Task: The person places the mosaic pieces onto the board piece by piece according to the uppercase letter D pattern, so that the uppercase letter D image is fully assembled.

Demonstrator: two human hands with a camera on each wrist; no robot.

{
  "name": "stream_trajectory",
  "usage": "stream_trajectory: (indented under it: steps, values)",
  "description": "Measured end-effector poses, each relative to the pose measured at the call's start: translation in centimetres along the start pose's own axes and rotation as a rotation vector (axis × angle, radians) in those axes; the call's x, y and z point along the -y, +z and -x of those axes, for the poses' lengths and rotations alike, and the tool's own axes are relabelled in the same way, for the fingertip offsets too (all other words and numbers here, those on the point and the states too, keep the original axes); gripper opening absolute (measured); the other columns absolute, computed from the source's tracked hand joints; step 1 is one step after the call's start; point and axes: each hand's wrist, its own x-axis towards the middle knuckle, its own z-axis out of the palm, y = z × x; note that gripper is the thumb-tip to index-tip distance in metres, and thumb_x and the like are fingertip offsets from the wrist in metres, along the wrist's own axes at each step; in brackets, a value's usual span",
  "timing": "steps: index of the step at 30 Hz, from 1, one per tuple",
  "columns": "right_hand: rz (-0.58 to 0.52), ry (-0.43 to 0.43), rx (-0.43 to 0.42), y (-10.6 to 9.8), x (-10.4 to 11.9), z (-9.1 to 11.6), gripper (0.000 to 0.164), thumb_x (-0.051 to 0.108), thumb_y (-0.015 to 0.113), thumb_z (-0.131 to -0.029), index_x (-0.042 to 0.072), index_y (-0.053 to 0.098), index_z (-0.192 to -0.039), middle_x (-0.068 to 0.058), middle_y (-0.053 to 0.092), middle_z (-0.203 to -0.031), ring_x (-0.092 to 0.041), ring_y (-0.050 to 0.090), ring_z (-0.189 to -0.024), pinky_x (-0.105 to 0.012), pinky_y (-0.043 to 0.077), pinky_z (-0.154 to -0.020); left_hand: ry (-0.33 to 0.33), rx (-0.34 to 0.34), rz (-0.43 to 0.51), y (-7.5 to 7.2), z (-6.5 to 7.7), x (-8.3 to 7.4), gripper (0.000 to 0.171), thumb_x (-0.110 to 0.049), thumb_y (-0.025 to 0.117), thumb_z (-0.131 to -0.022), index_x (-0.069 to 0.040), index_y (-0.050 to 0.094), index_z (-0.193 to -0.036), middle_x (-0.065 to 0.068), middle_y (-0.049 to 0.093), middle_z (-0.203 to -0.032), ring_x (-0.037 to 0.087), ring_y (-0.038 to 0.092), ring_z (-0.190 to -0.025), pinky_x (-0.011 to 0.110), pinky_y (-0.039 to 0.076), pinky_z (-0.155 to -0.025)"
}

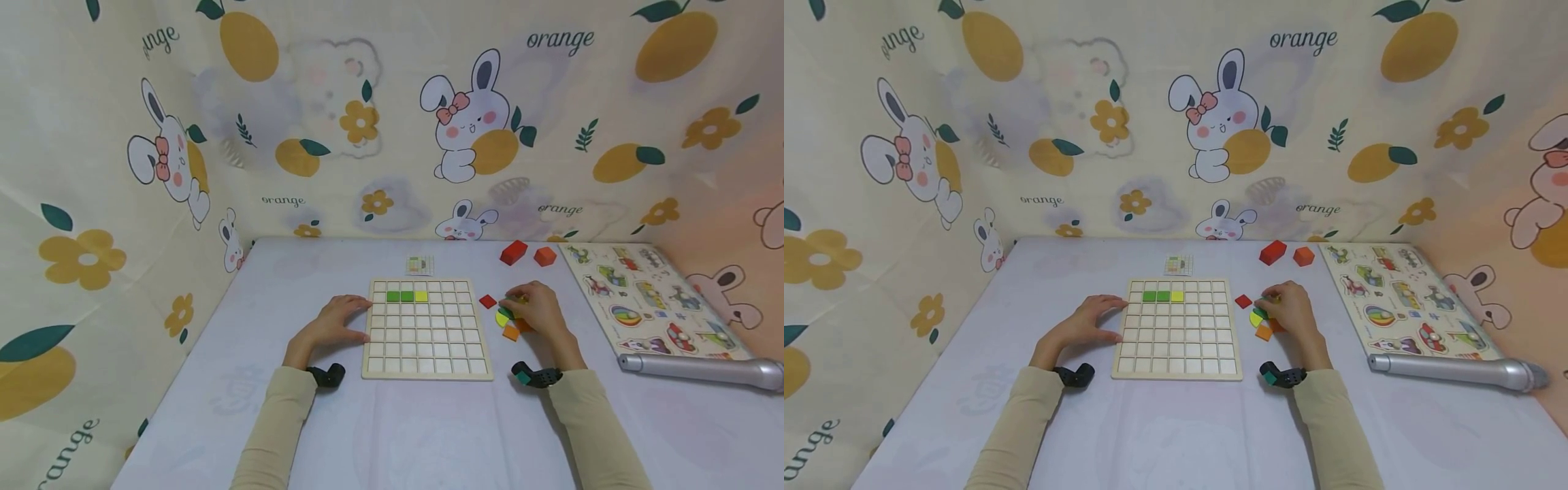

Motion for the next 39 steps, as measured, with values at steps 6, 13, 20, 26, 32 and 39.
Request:
stream_trajectory:
  steps: [6, 13, 20, 26, 32, 39]
  values:
    - [-0.003, -0.018, 0.000, -0.1, -0.1, -0.1, 0.030, 0.025, 0.071, -0.083, 0.003, 0.067, -0.103, -0.014, 0.059, -0.097, -0.028, 0.048, -0.091, -0.039, 0.046, -0.078, -0.018, 0.003, 0.006, 0.0, -0.1, 0.0, 0.069, -0.040, 0.076, -0.075, -0.020, 0.049, -0.135, 0.006, 0.039, -0.144, 0.028, 0.026, -0.135, 0.049, 0.023, -0.110]
    - [-0.066, -0.052, -0.003, -0.1, 0.1, 0.0, 0.026, 0.021, 0.072, -0.083, 0.007, 0.062, -0.104, -0.009, 0.059, -0.083, -0.023, 0.050, -0.077, -0.021, 0.045, -0.060, -0.009, 0.000, -0.001, 0.1, -0.3, 0.4, 0.070, -0.042, 0.076, -0.074, -0.020, 0.049, -0.135, 0.007, 0.040, -0.143, 0.028, 0.027, -0.135, 0.050, 0.023, -0.110]
    - [-0.132, -0.138, -0.026, 0.9, 1.9, -0.4, 0.021, 0.014, 0.068, -0.085, 0.005, 0.066, -0.105, -0.009, 0.065, -0.090, -0.022, 0.053, -0.079, -0.021, 0.047, -0.063, 0.005, -0.002, -0.003, -0.1, -0.2, 0.4, 0.069, -0.041, 0.075, -0.075, -0.019, 0.049, -0.135, 0.008, 0.040, -0.144, 0.029, 0.027, -0.135, 0.050, 0.023, -0.110]
    - [-0.188, -0.227, 0.005, 3.0, 4.6, -0.3, 0.019, 0.011, 0.070, -0.083, 0.007, 0.066, -0.101, -0.005, 0.064, -0.085, -0.020, 0.054, -0.076, -0.025, 0.046, -0.066, 0.012, -0.004, 0.014, -0.1, -0.1, 0.3, 0.069, -0.041, 0.076, -0.075, -0.018, 0.050, -0.134, 0.008, 0.040, -0.144, 0.030, 0.027, -0.135, 0.050, 0.023, -0.110]
    - [-0.208, -0.295, 0.041, 5.0, 6.5, -0.5, 0.015, 0.011, 0.071, -0.083, 0.009, 0.067, -0.097, -0.002, 0.064, -0.083, -0.018, 0.053, -0.076, -0.028, 0.048, -0.068, 0.000, -0.006, 0.031, 0.1, -0.1, 0.3, 0.070, -0.040, 0.077, -0.073, -0.019, 0.050, -0.134, 0.008, 0.040, -0.144, 0.029, 0.027, -0.135, 0.050, 0.022, -0.110]
    - [-0.233, -0.326, 0.043, 6.4, 7.5, -0.6, 0.011, 0.012, 0.073, -0.081, 0.012, 0.068, -0.090, 0.001, 0.063, -0.084, -0.016, 0.055, -0.077, -0.029, 0.049, -0.070, -0.007, -0.006, 0.023, 0.2, -0.1, 0.3, 0.069, -0.040, 0.077, -0.074, -0.020, 0.050, -0.134, 0.006, 0.039, -0.144, 0.028, 0.026, -0.136, 0.050, 0.022, -0.110]
